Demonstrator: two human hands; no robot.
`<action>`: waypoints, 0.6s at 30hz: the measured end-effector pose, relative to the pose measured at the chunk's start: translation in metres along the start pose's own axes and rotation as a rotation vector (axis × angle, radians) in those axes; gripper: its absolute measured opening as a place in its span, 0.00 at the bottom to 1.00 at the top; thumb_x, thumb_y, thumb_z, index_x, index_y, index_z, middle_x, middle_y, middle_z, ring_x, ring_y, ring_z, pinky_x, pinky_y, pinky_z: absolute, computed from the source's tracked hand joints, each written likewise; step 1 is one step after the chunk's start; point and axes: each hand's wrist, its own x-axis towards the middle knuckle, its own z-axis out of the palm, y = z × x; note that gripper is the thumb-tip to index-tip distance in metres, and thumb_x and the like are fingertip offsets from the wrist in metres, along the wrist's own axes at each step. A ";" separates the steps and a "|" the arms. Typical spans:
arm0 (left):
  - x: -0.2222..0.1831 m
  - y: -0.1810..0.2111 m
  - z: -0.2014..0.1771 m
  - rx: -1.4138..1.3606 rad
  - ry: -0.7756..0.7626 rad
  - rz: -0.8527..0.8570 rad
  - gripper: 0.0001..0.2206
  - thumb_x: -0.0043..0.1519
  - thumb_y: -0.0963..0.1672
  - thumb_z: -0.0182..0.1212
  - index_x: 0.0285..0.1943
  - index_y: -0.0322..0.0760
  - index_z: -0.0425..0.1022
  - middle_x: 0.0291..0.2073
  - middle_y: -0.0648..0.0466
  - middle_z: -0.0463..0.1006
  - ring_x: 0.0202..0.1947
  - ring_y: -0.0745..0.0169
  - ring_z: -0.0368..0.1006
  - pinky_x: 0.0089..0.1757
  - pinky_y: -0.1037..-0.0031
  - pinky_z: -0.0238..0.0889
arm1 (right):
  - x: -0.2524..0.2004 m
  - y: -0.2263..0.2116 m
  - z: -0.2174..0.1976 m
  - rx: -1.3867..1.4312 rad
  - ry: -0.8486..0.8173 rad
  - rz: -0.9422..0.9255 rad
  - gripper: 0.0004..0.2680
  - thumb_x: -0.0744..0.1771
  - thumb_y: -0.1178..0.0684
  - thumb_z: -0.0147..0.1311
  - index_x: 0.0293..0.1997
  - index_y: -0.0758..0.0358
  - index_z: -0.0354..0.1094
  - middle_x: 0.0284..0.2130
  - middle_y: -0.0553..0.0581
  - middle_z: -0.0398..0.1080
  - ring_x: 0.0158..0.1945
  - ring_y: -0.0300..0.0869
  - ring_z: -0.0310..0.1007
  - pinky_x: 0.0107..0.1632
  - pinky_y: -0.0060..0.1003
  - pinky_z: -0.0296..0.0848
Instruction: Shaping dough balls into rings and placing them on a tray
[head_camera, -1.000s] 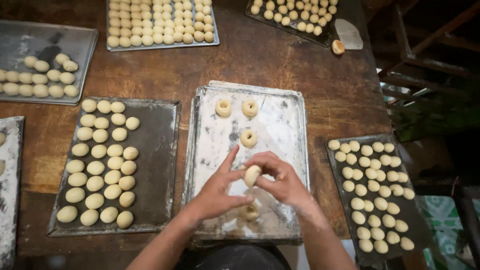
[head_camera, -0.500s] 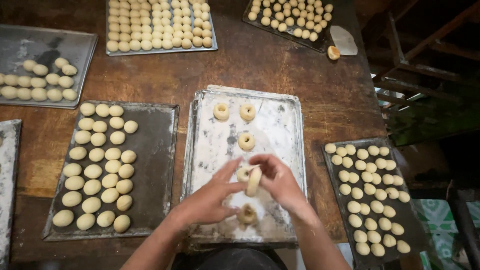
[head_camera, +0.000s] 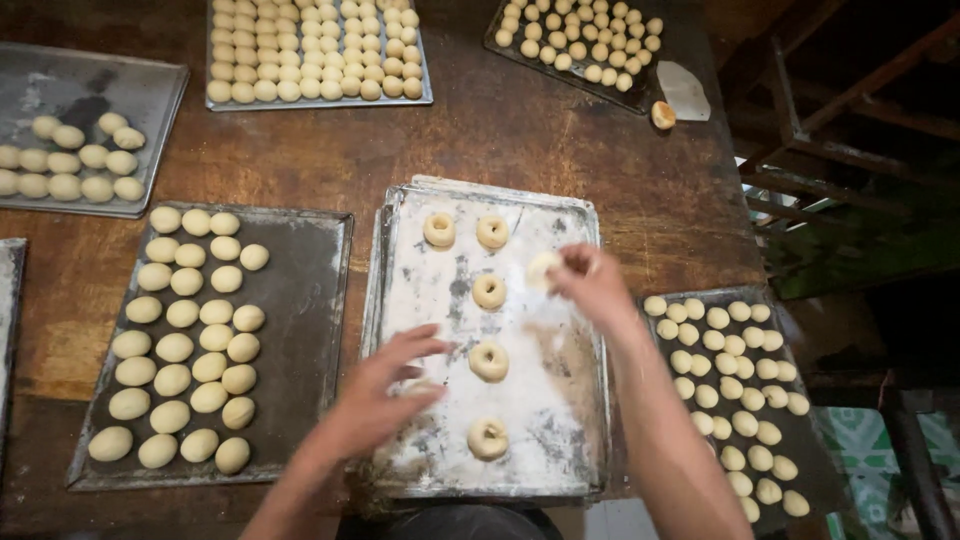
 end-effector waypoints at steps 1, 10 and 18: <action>-0.008 -0.004 -0.009 -0.055 0.134 -0.099 0.25 0.56 0.42 0.65 0.66 0.51 0.72 0.71 0.59 0.66 0.62 0.57 0.73 0.57 0.63 0.75 | 0.019 0.001 -0.003 0.050 0.068 0.014 0.13 0.69 0.58 0.53 0.61 0.60 0.66 0.46 0.55 0.74 0.43 0.40 0.76 0.48 0.31 0.77; -0.078 -0.239 -0.094 0.783 0.253 -0.503 0.11 0.57 0.46 0.58 0.47 0.43 0.76 0.45 0.41 0.81 0.49 0.38 0.78 0.49 0.51 0.67 | 0.148 0.052 0.006 -0.234 0.237 -0.121 0.14 0.65 0.47 0.56 0.53 0.59 0.75 0.44 0.57 0.78 0.41 0.46 0.78 0.45 0.41 0.72; -0.105 -0.308 -0.073 0.807 0.293 -0.635 0.22 0.57 0.49 0.64 0.62 0.56 0.68 0.54 0.48 0.69 0.56 0.41 0.73 0.49 0.46 0.70 | 0.062 0.029 0.015 -0.104 0.190 -0.081 0.11 0.69 0.53 0.54 0.58 0.52 0.70 0.48 0.53 0.72 0.31 0.35 0.66 0.28 0.27 0.67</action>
